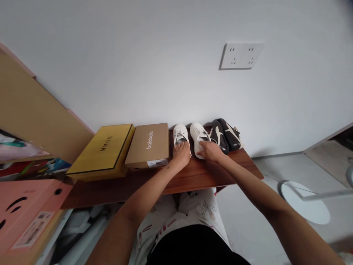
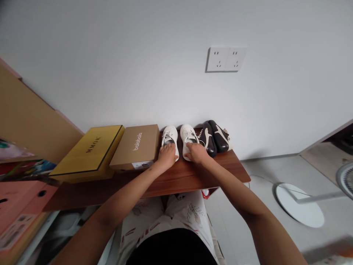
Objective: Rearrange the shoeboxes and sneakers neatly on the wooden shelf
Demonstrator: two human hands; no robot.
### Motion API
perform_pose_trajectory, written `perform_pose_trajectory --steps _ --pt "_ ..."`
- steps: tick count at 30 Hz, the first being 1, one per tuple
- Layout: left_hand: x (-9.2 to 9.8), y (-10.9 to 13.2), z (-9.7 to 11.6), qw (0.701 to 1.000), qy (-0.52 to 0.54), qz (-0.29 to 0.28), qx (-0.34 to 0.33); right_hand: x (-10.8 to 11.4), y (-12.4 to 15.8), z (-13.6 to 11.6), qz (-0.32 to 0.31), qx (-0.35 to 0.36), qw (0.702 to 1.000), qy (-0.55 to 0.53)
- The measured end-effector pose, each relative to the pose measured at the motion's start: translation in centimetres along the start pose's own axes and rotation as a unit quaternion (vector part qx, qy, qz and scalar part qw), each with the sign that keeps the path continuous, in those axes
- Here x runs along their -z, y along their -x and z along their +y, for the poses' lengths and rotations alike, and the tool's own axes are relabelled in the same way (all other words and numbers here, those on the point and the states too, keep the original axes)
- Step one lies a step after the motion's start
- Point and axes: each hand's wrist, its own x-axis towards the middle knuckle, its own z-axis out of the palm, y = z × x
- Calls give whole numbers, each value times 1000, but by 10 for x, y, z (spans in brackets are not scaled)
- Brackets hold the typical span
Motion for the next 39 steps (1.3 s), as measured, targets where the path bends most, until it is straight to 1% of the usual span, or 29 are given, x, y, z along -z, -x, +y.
perform_pose_trajectory --steps 3,6,12,18,22,24,27,29,30,32,34,35,36,37,38,39 --pt "-6 -1 -1 1000 -8 -5 3 -1 -4 -5 -21 12 999 26" --pt "-11 -4 -4 1000 -11 -9 5 -4 -8 -11 -28 23 999 39" --pt "-17 -7 -10 1000 -20 -12 8 -6 -18 -20 -45 30 997 47" --pt "-24 -7 -12 1000 -14 -9 4 -8 -20 -26 -50 28 997 47" --pt "-27 -7 -10 1000 -24 -2 -4 -13 -20 -31 -32 30 998 42" --pt "-26 -6 -9 999 -33 7 -3 -16 -19 -33 -12 24 999 29" --pt "-21 -2 -8 999 -34 29 4 -20 -13 -28 54 25 998 -30" --pt "-15 1 -5 998 -18 60 9 -20 -5 -14 122 32 988 -92" --pt "-13 2 -2 997 -4 81 7 -20 -1 -3 159 33 979 -123" --pt "-9 3 9 992 41 122 -17 -18 8 29 230 8 959 -167" --pt "-11 0 27 982 111 137 -68 -15 18 69 283 -65 940 -178" --pt "-14 -2 39 975 154 129 -93 -15 22 90 299 -123 930 -175" --pt "-19 -6 52 968 198 113 -107 -15 27 110 302 -188 919 -168" --pt "-24 -11 66 960 240 93 -107 -16 31 129 292 -255 907 -163" --pt "-31 -16 80 954 277 70 -93 -17 35 145 263 -306 899 -173" --pt "-38 -22 92 948 307 47 -65 -20 39 158 219 -336 894 -199"
